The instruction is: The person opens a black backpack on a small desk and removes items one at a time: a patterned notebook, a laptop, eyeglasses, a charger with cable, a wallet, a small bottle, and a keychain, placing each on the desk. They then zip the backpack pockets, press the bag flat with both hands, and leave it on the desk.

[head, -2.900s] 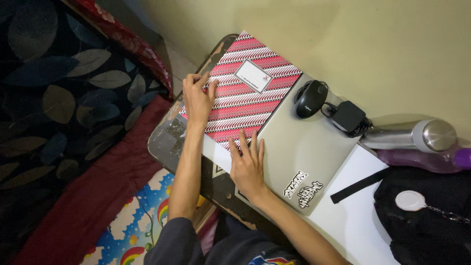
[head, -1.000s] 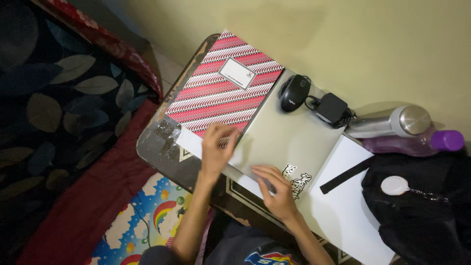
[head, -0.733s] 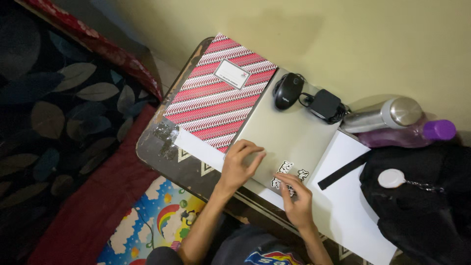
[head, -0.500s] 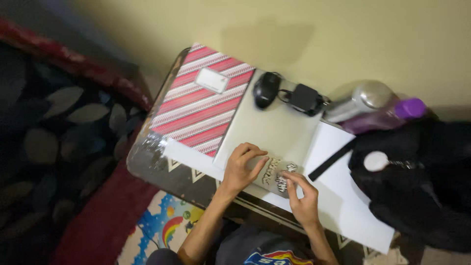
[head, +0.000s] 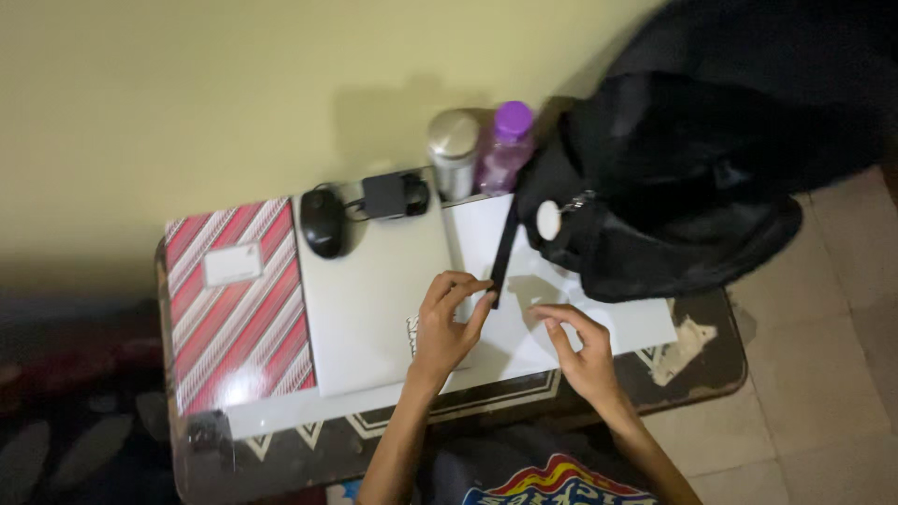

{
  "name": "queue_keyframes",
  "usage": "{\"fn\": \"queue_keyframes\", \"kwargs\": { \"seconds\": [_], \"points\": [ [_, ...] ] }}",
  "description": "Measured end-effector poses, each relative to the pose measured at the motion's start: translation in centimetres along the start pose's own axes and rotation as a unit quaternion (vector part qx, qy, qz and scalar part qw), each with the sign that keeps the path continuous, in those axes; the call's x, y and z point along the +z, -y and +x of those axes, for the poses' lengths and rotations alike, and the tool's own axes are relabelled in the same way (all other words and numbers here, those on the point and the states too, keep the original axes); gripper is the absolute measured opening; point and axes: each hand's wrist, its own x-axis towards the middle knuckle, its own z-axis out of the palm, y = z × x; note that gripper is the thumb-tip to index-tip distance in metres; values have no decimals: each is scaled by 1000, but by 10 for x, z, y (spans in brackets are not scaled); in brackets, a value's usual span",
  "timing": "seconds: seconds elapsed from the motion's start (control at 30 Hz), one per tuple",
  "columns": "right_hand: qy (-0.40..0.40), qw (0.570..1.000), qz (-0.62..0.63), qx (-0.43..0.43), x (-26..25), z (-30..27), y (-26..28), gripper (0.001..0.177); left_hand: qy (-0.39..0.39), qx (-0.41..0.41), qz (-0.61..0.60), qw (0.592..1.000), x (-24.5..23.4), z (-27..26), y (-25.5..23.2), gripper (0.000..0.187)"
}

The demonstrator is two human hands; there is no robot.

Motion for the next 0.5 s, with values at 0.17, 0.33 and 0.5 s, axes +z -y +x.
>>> {"fn": "queue_keyframes", "kwargs": {
  "seconds": [0.17,0.33,0.5],
  "points": [
    [-44,999,17,4,-22,-2,-17,24,52,5,-12,999,31,24,-9,17],
    [-99,990,56,81,-35,-10,-34,23,74,7,4,997,57,35,-18,19],
    [-254,919,234,193,-49,-10,-58,28,77,50,54,994,76,40,-20,31]
  ]
}}
